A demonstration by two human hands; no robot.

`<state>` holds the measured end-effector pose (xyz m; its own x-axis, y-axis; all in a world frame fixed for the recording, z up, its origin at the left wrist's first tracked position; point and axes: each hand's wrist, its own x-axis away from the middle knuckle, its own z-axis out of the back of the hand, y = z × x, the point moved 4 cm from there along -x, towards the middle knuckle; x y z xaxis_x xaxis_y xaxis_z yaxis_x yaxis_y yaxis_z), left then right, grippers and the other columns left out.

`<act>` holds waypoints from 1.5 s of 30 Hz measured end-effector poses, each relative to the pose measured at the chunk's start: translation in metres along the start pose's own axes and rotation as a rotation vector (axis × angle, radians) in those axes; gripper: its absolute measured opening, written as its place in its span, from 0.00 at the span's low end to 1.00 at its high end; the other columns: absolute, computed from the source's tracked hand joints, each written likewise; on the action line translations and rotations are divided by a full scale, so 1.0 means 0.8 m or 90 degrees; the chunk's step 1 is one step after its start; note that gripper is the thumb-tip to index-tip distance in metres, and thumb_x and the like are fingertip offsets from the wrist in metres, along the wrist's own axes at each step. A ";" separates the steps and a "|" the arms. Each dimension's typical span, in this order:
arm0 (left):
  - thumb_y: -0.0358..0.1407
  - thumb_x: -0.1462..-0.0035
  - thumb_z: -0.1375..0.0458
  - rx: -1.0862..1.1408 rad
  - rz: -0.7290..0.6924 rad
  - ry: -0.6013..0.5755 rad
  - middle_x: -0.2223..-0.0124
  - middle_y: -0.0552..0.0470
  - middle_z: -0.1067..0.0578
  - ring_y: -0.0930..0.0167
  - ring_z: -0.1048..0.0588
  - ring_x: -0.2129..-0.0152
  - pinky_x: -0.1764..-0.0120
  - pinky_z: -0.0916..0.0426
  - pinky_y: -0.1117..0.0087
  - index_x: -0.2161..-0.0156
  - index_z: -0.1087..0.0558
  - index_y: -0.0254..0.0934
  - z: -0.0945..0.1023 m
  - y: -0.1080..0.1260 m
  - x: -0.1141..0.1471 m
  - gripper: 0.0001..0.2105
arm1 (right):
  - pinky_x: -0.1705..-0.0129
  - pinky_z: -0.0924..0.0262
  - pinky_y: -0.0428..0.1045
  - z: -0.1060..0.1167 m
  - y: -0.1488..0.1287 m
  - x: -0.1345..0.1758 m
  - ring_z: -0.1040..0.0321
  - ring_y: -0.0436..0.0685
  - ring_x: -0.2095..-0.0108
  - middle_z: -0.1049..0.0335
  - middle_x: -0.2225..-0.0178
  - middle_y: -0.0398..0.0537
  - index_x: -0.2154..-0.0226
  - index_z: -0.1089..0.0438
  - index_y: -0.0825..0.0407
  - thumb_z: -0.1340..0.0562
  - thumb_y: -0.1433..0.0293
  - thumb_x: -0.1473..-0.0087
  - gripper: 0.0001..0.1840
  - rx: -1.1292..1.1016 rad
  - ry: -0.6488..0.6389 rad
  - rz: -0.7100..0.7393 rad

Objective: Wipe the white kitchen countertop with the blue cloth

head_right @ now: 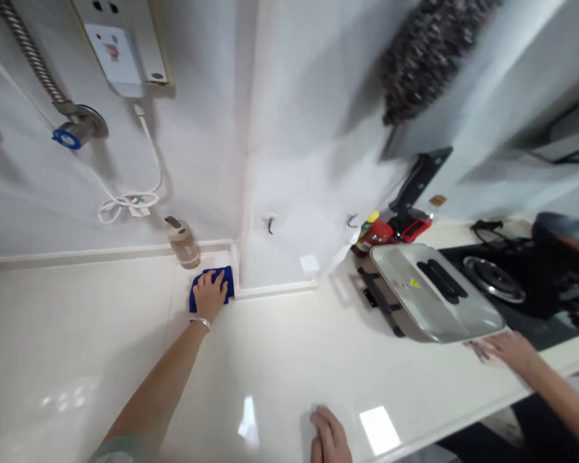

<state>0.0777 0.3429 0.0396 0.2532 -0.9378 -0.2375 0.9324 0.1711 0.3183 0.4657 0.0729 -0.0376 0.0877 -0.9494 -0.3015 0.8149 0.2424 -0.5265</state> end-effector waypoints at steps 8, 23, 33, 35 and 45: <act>0.41 0.33 0.55 -0.050 -0.178 -0.068 0.36 0.44 0.35 0.57 0.39 0.40 0.47 0.38 0.53 0.36 0.37 0.44 0.026 0.080 0.214 0.22 | 0.41 0.35 0.60 0.000 -0.019 -0.009 0.36 0.59 0.44 0.34 0.47 0.54 0.51 0.32 0.49 0.48 0.72 0.41 0.18 -0.091 0.023 -0.014; 0.42 0.35 0.51 0.177 -0.621 -0.236 0.28 0.47 0.49 0.61 0.50 0.32 0.35 0.46 0.53 0.31 0.52 0.45 -0.007 0.208 0.356 0.30 | 0.43 0.38 0.63 0.057 -0.029 -0.021 0.37 0.60 0.45 0.33 0.48 0.59 0.50 0.36 0.54 0.52 0.71 0.40 0.19 -0.102 0.319 -0.160; 0.38 0.33 0.57 0.120 -0.296 -0.049 0.32 0.34 0.42 0.57 0.49 0.32 0.34 0.49 0.45 0.37 0.38 0.30 0.015 0.020 0.258 0.24 | 0.31 0.61 0.68 -0.008 -0.117 -0.039 0.60 0.64 0.30 0.55 0.30 0.49 0.33 0.51 0.47 0.46 0.67 0.39 0.33 0.239 -0.016 0.109; 0.40 0.33 0.59 0.054 -0.217 -0.016 0.32 0.31 0.43 0.53 0.51 0.32 0.34 0.52 0.43 0.39 0.36 0.28 0.033 -0.025 0.230 0.25 | 0.31 0.63 0.67 -0.002 -0.095 -0.035 0.61 0.63 0.30 0.57 0.30 0.46 0.33 0.53 0.44 0.47 0.67 0.39 0.33 0.281 -0.026 0.097; 0.42 0.34 0.59 -0.029 -0.107 0.097 0.29 0.28 0.54 0.47 0.58 0.32 0.37 0.53 0.36 0.32 0.48 0.29 0.057 -0.113 0.206 0.29 | 0.34 0.54 0.63 0.069 0.066 -0.032 0.53 0.61 0.32 0.49 0.32 0.46 0.35 0.47 0.44 0.54 0.62 0.36 0.28 0.446 0.028 -0.182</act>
<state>0.0230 0.1590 0.0134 0.1258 -0.8981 -0.4213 0.9746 0.0326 0.2214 0.5380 0.0988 -0.0141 -0.1927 -0.9437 -0.2689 0.9772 -0.2096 0.0353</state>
